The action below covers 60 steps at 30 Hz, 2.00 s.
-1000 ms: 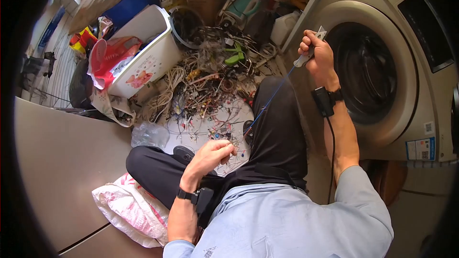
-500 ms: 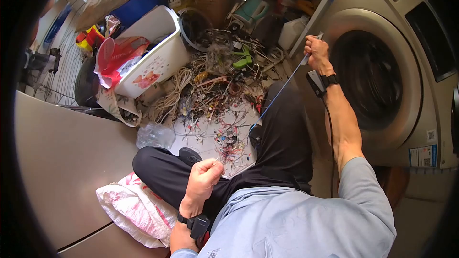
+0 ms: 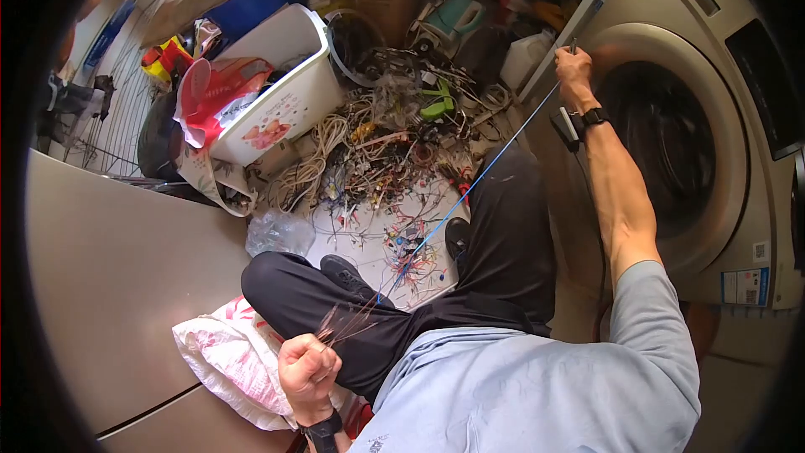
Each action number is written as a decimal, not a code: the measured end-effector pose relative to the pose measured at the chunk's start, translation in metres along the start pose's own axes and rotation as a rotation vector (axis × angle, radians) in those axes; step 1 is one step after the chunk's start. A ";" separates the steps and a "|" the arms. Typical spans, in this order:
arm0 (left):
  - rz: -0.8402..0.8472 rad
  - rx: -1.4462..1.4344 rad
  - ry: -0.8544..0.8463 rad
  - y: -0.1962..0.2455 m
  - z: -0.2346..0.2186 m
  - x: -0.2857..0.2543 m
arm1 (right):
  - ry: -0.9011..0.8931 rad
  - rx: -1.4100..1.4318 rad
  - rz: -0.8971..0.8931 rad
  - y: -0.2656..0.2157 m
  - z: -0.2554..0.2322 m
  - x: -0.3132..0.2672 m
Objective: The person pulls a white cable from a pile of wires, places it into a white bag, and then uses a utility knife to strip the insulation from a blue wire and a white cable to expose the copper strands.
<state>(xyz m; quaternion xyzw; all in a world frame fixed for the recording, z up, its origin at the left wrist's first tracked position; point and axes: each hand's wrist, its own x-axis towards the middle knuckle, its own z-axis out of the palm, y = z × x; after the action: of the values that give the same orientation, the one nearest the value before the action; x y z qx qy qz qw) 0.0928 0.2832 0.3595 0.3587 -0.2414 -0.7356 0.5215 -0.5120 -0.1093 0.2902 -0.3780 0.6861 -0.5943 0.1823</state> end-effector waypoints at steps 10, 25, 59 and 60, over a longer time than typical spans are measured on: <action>0.267 -0.636 0.053 0.033 -0.026 0.023 | -0.349 -1.104 -0.558 -0.025 0.007 -0.081; 0.117 -0.326 0.014 0.029 0.042 0.099 | -0.313 -1.133 -0.586 -0.031 -0.099 -0.215; 0.497 -0.765 -0.162 0.072 0.001 0.009 | -0.228 0.488 0.508 -0.027 0.061 -0.132; 0.505 -0.764 -0.162 0.082 -0.004 0.005 | -0.207 0.430 0.476 -0.024 0.063 -0.126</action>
<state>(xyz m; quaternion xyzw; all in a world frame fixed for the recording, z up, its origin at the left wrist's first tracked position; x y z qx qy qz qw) 0.1434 0.2507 0.4154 0.0124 -0.0729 -0.6473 0.7586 -0.3793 -0.0596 0.2741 -0.2185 0.5918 -0.6247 0.4603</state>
